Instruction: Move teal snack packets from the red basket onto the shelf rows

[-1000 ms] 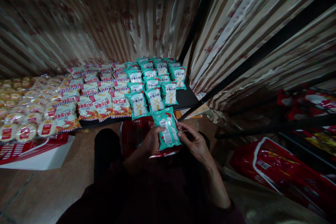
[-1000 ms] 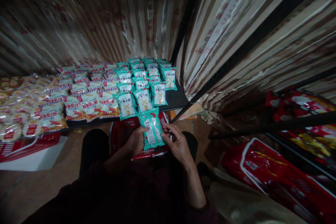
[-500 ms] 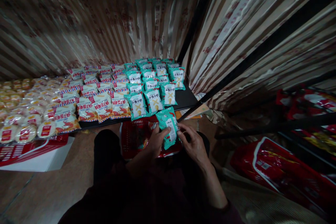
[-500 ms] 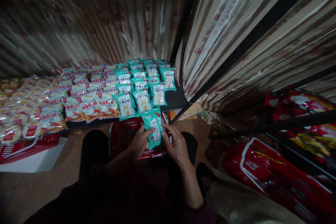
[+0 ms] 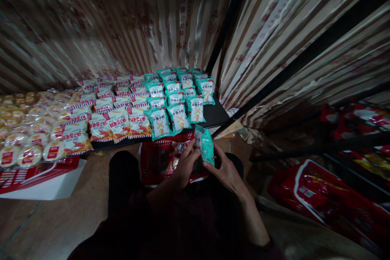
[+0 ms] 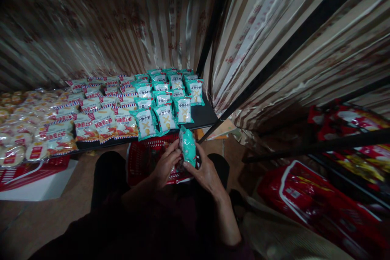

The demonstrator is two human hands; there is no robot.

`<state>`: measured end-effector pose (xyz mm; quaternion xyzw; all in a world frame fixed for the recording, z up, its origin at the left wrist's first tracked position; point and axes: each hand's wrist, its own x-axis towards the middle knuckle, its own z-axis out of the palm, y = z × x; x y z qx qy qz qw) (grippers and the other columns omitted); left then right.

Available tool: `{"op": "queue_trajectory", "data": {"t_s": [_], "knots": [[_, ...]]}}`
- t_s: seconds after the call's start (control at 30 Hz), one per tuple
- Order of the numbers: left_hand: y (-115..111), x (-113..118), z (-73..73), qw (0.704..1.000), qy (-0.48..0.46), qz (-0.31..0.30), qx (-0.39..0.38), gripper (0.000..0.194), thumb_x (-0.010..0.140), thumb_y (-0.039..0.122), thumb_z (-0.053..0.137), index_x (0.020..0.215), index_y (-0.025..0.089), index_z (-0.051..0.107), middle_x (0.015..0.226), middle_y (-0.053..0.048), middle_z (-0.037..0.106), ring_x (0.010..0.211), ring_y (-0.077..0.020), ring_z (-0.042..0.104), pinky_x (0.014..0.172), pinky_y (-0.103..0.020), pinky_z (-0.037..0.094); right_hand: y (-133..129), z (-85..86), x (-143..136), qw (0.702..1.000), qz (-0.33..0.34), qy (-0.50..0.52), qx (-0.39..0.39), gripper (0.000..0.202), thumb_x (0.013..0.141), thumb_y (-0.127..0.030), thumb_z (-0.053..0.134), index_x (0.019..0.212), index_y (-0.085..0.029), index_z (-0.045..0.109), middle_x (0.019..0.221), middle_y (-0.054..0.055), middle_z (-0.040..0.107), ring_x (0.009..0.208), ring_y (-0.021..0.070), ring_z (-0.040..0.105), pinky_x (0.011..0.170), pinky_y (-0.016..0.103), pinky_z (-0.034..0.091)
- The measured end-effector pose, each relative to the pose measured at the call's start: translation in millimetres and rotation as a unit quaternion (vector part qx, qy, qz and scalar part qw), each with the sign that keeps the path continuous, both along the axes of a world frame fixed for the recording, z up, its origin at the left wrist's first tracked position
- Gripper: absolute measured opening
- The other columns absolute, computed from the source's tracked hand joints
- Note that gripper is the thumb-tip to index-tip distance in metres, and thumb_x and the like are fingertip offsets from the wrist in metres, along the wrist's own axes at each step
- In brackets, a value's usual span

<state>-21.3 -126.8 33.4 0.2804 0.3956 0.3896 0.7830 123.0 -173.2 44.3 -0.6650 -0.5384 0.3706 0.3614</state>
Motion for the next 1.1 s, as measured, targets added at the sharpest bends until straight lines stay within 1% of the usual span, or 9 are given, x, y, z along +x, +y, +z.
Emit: {"op": "queue_trajectory", "data": {"t_s": [0.17, 0.27, 0.37, 0.47, 0.57, 0.7, 0.8, 0.93, 1.1], "knots": [[-1.8, 0.6, 0.9, 0.998, 0.010, -0.024, 0.052, 0.057, 0.075, 0.030, 0.070, 0.130, 0.024, 0.054, 0.134, -0.006, 0.057, 0.126, -0.0240, 0.050, 0.106, -0.036, 0.038, -0.4, -7.6, 9.0, 1.000, -0.027, 0.005, 0.005, 0.062, 0.079, -0.049, 0.063, 0.134, -0.024, 0.048, 0.131, 0.008, 0.059, 0.118, 0.0284, 0.056, 0.101, 0.045, 0.044], [-1.1, -0.1, 8.3, 0.992, 0.052, -0.042, 0.111, 0.058, 0.072, 0.026, 0.071, 0.128, 0.021, 0.055, 0.130, -0.009, 0.059, 0.121, -0.0249, 0.053, 0.102, -0.036, 0.042, -2.3, -13.5, 19.0, 0.996, -0.069, 0.054, -0.010, 0.067, 0.076, -0.054, 0.065, 0.134, -0.024, 0.050, 0.134, 0.008, 0.058, 0.124, 0.0299, 0.052, 0.105, 0.046, 0.041], [-0.4, 2.0, 11.2, 0.984, 0.095, -0.038, 0.145, 0.060, 0.072, 0.024, 0.070, 0.129, 0.020, 0.053, 0.128, -0.010, 0.060, 0.116, -0.0250, 0.056, 0.098, -0.037, 0.044, -3.9, -18.3, 27.7, 0.988, -0.078, 0.131, -0.028, 0.069, 0.075, -0.056, 0.066, 0.134, -0.023, 0.051, 0.132, 0.008, 0.059, 0.123, 0.0310, 0.053, 0.104, 0.045, 0.042], [0.1, 7.9, 6.4, 0.982, 0.111, -0.031, 0.152, 0.058, 0.073, 0.023, 0.068, 0.129, 0.020, 0.052, 0.125, -0.010, 0.061, 0.111, -0.0240, 0.057, 0.096, -0.037, 0.045, -3.4, -23.0, 32.5, 0.975, -0.080, 0.204, -0.036, 0.068, 0.077, -0.052, 0.065, 0.136, -0.024, 0.048, 0.134, 0.008, 0.058, 0.121, 0.0305, 0.055, 0.102, 0.044, 0.045], [2.0, 14.9, -1.2, 0.982, 0.116, -0.022, 0.145, 0.054, 0.071, 0.022, 0.069, 0.124, 0.020, 0.056, 0.116, -0.010, 0.065, 0.102, -0.0227, 0.059, 0.092, -0.037, 0.046, -0.8, -30.7, 34.8, 0.965, -0.106, 0.239, -0.025, 0.068, 0.078, -0.051, 0.066, 0.137, -0.025, 0.047, 0.138, 0.007, 0.055, 0.126, 0.0302, 0.051, 0.103, 0.044, 0.045], [7.6, 22.6, -7.5, 0.977, 0.156, 0.016, 0.147, 0.052, 0.066, 0.016, 0.071, 0.117, 0.020, 0.060, 0.104, -0.007, 0.067, 0.092, -0.0199, 0.059, 0.090, -0.035, 0.045, 3.6, -44.7, 38.3, 0.958, -0.143, 0.248, -0.017, 0.071, 0.077, -0.053, 0.066, 0.139, -0.026, 0.045, 0.140, 0.006, 0.053, 0.128, 0.0299, 0.050, 0.101, 0.045, 0.047], [12.5, 27.6, -7.8, 0.974, 0.161, 0.033, 0.155, 0.051, 0.066, 0.015, 0.070, 0.116, 0.023, 0.062, 0.107, -0.006, 0.067, 0.090, -0.0190, 0.059, 0.089, -0.034, 0.046, 6.4, -50.8, 42.0, 0.963, -0.145, 0.225, -0.014, 0.069, 0.078, -0.056, 0.063, 0.138, -0.026, 0.046, 0.138, 0.007, 0.055, 0.123, 0.0303, 0.055, 0.096, 0.045, 0.051], [17.6, 34.3, -4.3, 0.964, 0.172, 0.030, 0.199, 0.050, 0.071, 0.016, 0.066, 0.120, 0.024, 0.061, 0.114, -0.007, 0.066, 0.099, -0.0220, 0.060, 0.093, -0.036, 0.044, 11.2, -44.1, 45.7, 0.974, -0.121, 0.192, 0.007, 0.065, 0.080, -0.057, 0.061, 0.136, -0.026, 0.049, 0.134, 0.007, 0.059, 0.121, 0.0294, 0.056, 0.096, 0.043, 0.051], [24.2, 46.3, -5.0, 0.951, 0.192, 0.022, 0.241, 0.056, 0.075, 0.016, 0.061, 0.130, 0.024, 0.054, 0.120, -0.009, 0.064, 0.105, -0.0236, 0.059, 0.095, -0.038, 0.044, 21.8, -30.8, 49.0, 0.974, -0.129, 0.186, 0.000, 0.066, 0.077, -0.056, 0.065, 0.134, -0.026, 0.051, 0.129, 0.008, 0.062, 0.117, 0.0290, 0.059, 0.097, 0.041, 0.050]]}}
